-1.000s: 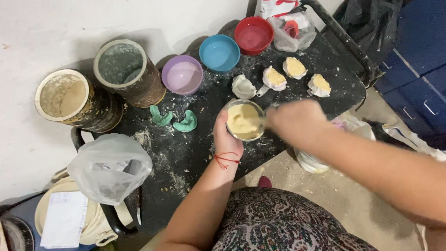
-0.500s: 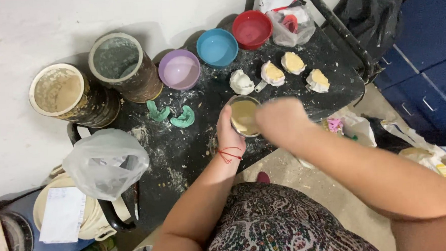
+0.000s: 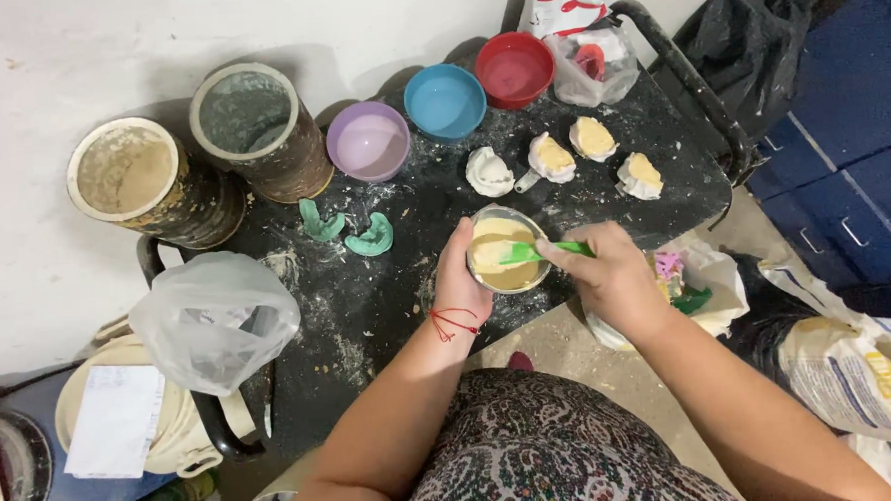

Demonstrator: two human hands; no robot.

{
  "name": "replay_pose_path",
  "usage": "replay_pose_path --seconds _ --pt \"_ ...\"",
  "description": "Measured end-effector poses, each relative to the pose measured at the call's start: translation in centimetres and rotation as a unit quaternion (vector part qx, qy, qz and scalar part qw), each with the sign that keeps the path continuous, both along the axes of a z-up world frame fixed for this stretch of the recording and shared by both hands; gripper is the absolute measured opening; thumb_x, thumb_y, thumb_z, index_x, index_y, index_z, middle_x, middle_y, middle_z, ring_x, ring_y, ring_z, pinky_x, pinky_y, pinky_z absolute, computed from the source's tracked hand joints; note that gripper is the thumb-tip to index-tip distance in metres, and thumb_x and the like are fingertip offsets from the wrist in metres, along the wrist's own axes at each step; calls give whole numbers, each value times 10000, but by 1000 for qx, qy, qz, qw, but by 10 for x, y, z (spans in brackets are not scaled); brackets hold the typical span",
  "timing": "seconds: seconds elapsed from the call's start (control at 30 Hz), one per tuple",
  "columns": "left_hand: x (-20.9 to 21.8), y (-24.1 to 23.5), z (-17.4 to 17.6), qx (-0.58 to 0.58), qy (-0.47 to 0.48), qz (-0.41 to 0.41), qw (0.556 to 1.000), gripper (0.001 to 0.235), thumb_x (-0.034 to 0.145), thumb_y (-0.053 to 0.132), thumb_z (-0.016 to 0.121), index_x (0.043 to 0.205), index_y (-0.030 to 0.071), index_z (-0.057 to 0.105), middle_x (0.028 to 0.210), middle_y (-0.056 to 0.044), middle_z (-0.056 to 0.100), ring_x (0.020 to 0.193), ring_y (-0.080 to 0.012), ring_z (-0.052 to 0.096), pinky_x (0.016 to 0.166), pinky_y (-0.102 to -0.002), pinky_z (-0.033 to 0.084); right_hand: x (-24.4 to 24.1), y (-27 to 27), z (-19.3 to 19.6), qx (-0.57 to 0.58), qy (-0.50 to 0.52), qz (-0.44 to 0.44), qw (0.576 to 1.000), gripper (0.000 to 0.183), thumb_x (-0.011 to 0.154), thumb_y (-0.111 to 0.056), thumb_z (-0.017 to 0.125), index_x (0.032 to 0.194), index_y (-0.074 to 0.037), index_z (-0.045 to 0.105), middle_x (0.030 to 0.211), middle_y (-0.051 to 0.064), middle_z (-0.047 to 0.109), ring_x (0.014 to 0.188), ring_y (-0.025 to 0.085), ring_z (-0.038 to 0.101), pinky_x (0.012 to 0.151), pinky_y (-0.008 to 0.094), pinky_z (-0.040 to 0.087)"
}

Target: The person scoops a yellow paste from a small container into a larger bowl using a green spatula. They then add a white powder from a separate container and mix the ingredients together in the bowl.

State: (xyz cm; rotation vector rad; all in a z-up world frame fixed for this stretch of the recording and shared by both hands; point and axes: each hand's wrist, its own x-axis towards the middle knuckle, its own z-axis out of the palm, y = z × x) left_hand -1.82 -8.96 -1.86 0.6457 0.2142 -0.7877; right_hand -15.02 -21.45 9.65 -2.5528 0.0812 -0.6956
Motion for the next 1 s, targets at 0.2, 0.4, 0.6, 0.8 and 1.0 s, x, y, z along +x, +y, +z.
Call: replay_pose_path --seconds 0.2,0.4,0.6,0.8,1.0 --pt "14 6 -21 29 8 40 999 400 963 385 744 1215 75 725 1128 -182 738 1028 -293 736 865 -451 650 -43 -36 -52 -48 -7 -19 999 345 866 75 673 1104 -119 831 907 145 717 863 327 664 809 406 536" --pt "15 9 -13 40 11 41 998 397 977 405 722 1184 66 711 1117 -174 720 1034 -302 718 882 -458 634 -57 -59 -58 17 20 -44 999 237 876 -35 764 1106 -68 813 983 195 744 935 386 721 838 460 566" --pt "6 -4 6 25 2 21 999 332 954 359 765 1146 95 707 1069 -142 714 1009 -287 719 858 -435 640 -13 -24 -47 497 223 -110 831 270 973 -239 722 1003 13 814 480 100 566 439 154 471 481 280 356" --pt "14 7 -7 50 10 71 996 319 955 324 748 1153 76 719 1096 -125 709 1034 -236 701 872 -416 633 -38 -49 -61 314 378 -190 850 320 889 -365 765 1020 -90 865 735 244 743 785 394 722 782 486 528" --pt "16 11 21 30 -17 17 999 405 987 370 721 1226 43 720 1122 -172 719 985 -256 726 817 -384 655 -26 -20 34 212 307 -200 906 276 952 -347 748 1101 -143 859 961 141 831 921 372 789 855 456 586"
